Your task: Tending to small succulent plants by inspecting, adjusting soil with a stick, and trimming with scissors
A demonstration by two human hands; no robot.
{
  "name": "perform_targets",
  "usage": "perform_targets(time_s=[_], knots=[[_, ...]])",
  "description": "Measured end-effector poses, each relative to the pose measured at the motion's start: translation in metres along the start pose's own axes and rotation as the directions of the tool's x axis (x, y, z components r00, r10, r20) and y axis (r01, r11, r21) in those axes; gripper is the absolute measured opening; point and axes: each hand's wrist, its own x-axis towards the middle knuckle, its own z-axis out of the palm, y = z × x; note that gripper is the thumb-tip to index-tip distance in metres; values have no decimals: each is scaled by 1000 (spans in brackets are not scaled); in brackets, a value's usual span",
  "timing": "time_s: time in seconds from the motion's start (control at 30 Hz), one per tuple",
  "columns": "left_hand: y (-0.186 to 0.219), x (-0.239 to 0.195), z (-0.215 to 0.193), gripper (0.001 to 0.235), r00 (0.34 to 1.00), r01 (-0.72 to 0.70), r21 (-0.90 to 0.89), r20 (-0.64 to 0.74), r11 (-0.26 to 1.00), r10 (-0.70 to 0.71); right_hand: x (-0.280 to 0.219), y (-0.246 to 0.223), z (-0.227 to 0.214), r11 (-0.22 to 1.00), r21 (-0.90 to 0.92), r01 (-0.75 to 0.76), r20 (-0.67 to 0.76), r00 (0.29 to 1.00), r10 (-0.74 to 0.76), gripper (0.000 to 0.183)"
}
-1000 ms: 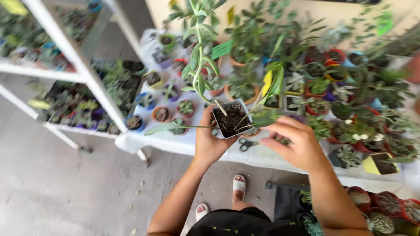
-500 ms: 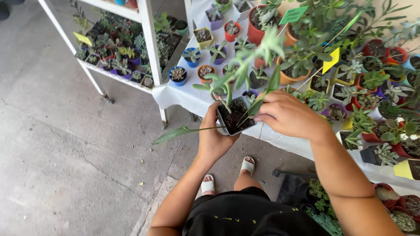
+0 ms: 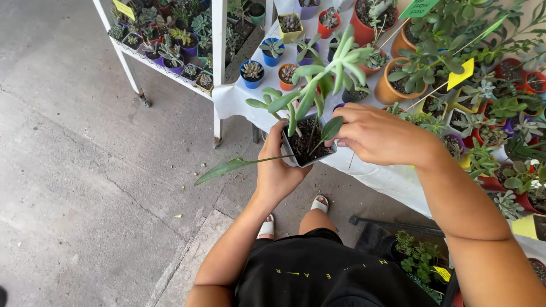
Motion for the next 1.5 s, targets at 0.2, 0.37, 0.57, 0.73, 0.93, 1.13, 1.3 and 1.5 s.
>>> perform_targets(time_s=[0.2, 0.37, 0.57, 0.73, 0.93, 1.13, 1.3, 1.5], knots=[[-3, -4, -7, 74, 999, -32, 8, -19, 999, 32, 4, 1, 9, 1000, 27, -7, 59, 998, 6, 34], [5, -3, -13, 74, 999, -27, -11, 27, 1000, 27, 10, -21, -8, 991, 124, -45, 51, 998, 39, 25], [13, -2, -10, 75, 995, -5, -26, 96, 1000, 8, -10, -2, 6, 952, 268, -145, 36, 989, 141, 26], [21, 4, 3, 74, 990, -9, -28, 144, 1000, 13, -23, 0, 3, 939, 304, -159, -77, 979, 190, 21], [17, 14, 44, 73, 981, -16, -56, 193, 998, 27, -53, 20, 1, 932, 344, -118, -308, 923, 231, 6], [15, 27, 97, 77, 966, 17, -78, 259, 997, 4, -101, 51, -17, 975, 195, -109, -235, 960, 154, 17], [19, 42, 143, 80, 956, 44, -105, 292, 993, -11, -118, 68, -46, 991, -6, -136, -136, 982, 134, 20], [24, 56, 190, 84, 942, 52, -87, 336, 995, -20, -140, 104, -54, 993, 8, -121, -130, 984, 121, 21]])
